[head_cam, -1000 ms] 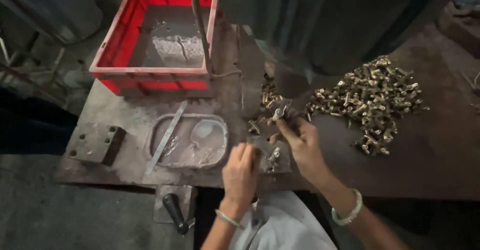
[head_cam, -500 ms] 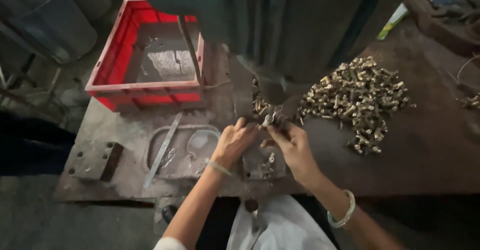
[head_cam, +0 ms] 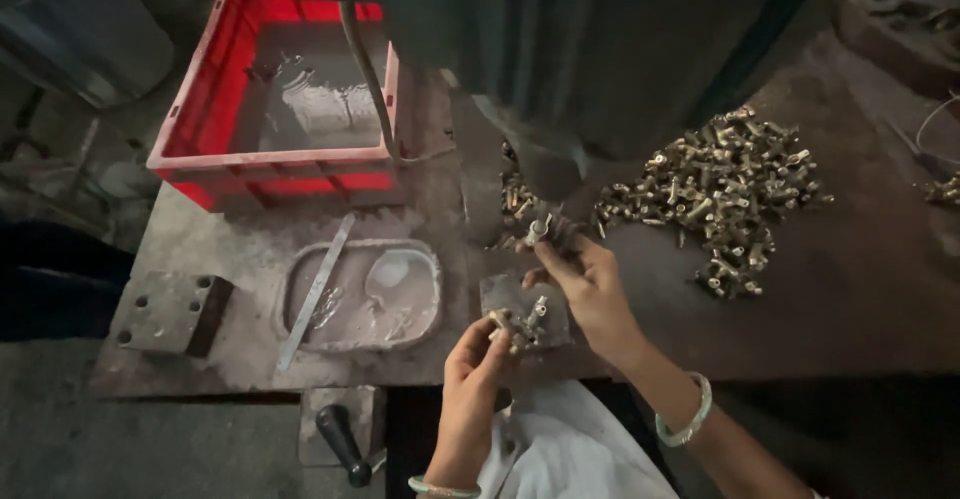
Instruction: The person picks small brass fittings one at a time from a pile on the workbench, holds each under a bench-mounted threading machine, operates the machine lever to thread the fitting, and sets the finished piece aside on the table, repeating the cycle continuously.
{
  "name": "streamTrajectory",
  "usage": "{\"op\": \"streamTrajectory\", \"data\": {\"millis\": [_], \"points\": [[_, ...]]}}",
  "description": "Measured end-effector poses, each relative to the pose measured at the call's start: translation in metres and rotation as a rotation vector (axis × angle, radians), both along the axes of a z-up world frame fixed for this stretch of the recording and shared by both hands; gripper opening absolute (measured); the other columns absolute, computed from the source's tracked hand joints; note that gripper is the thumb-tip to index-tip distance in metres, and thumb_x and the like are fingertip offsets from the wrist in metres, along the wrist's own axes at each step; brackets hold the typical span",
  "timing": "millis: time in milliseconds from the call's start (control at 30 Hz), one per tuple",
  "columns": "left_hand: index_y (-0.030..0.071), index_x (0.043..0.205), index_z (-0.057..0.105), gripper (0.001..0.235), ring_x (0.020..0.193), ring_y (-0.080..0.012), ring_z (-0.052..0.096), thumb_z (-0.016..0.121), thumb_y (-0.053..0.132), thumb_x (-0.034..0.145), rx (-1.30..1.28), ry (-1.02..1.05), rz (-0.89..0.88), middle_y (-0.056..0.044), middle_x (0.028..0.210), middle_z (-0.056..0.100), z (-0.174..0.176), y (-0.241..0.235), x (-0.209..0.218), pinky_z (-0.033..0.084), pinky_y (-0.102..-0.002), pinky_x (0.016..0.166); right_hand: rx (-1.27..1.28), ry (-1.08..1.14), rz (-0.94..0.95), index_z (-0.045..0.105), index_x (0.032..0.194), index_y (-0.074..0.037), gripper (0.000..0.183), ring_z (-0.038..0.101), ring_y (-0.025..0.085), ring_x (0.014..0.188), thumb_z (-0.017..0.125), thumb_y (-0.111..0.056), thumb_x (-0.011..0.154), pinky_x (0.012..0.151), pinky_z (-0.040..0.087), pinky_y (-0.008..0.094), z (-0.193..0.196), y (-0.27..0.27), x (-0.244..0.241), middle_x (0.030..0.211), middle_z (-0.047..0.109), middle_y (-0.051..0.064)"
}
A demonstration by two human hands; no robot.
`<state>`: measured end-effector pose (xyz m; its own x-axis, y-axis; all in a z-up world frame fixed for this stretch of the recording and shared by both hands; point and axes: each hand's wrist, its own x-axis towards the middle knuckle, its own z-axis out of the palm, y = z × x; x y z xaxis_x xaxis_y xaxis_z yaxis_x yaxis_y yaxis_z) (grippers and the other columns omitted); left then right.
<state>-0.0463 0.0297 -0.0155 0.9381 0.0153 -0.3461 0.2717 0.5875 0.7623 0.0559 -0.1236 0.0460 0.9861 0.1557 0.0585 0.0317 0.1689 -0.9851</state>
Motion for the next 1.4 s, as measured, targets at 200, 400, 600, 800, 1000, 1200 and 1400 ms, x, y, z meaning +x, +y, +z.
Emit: {"op": "streamTrajectory", "data": {"millis": [200, 400, 600, 800, 1000, 1200, 1400], "points": [[0.003, 0.129, 0.069, 0.04, 0.085, -0.0091, 0.065, 0.072, 0.008, 0.09, 0.12, 0.027, 0.089, -0.003, 0.099, 0.074, 0.014, 0.003, -0.006, 0.05, -0.024, 0.071, 0.064, -0.002, 0.001, 0.069, 0.115, 0.002, 0.021, 0.069, 0.015, 0.082, 0.062, -0.012, 0.101, 0.071, 0.06, 0.033, -0.005, 0.002, -0.004, 0.106, 0.073, 0.009], [0.0, 0.129, 0.068, 0.043, 0.089, -0.0145, 0.073, 0.074, 0.002, 0.087, 0.133, 0.001, 0.22, -0.009, 0.1, 0.077, 0.019, 0.009, 0.004, 0.059, -0.028, 0.079, 0.05, -0.046, 0.032, 0.068, 0.115, 0.004, 0.02, 0.069, 0.016, 0.08, 0.06, -0.011, 0.103, 0.072, 0.058, 0.033, -0.018, -0.003, 0.0, 0.106, 0.073, 0.01], [0.0, 0.132, 0.062, 0.039, 0.103, -0.0202, 0.072, 0.071, -0.001, 0.094, 0.41, -0.68, 0.474, -0.012, 0.115, 0.071, 0.162, 0.004, 0.012, 0.064, -0.035, 0.091, -0.075, -0.03, 0.125, 0.068, 0.121, 0.001, 0.023, 0.066, 0.014, 0.089, 0.061, -0.009, 0.101, 0.082, 0.056, 0.03, -0.045, -0.029, 0.018, 0.109, 0.071, 0.008], [0.005, 0.131, 0.068, 0.041, 0.104, -0.0279, 0.074, 0.073, -0.002, 0.091, 1.205, -1.018, 0.326, -0.013, 0.119, 0.072, 0.084, 0.003, 0.042, 0.06, -0.034, 0.091, -0.184, -0.088, 0.183, 0.065, 0.132, -0.001, 0.033, 0.065, 0.015, 0.098, 0.061, -0.009, 0.1, 0.087, 0.056, 0.031, -0.087, -0.044, 0.008, 0.111, 0.071, 0.006], [0.006, 0.123, 0.073, 0.039, 0.085, -0.0309, 0.072, 0.074, 0.007, 0.085, 1.307, -0.477, -0.051, -0.015, 0.1, 0.072, 0.06, 0.016, 0.044, 0.056, -0.039, 0.072, -0.451, -0.047, 0.082, 0.066, 0.123, -0.002, 0.031, 0.068, 0.015, 0.097, 0.066, -0.017, 0.096, 0.084, 0.056, 0.033, -0.05, -0.04, -0.019, 0.11, 0.076, 0.009], [0.004, 0.109, 0.075, 0.027, 0.078, -0.0203, 0.077, 0.078, 0.017, 0.085, 0.939, -0.44, -0.442, -0.014, 0.093, 0.078, 0.039, 0.037, 0.015, 0.06, -0.033, 0.07, -1.198, -0.085, 0.455, 0.068, 0.086, 0.0, 0.039, 0.066, 0.039, 0.091, 0.084, -0.035, 0.088, 0.069, 0.055, 0.043, -0.025, -0.056, -0.053, 0.087, 0.072, 0.021], [0.006, 0.118, 0.072, 0.028, 0.089, -0.0129, 0.073, 0.07, 0.006, 0.09, 0.633, -0.302, 0.006, -0.008, 0.101, 0.077, 0.087, 0.108, 0.031, 0.061, -0.031, 0.078, -1.112, -0.646, 0.232, 0.069, 0.096, -0.002, 0.027, 0.066, 0.039, 0.101, 0.07, -0.007, 0.07, 0.083, 0.054, 0.043, -0.053, -0.059, -0.044, 0.106, 0.069, 0.019]]}}
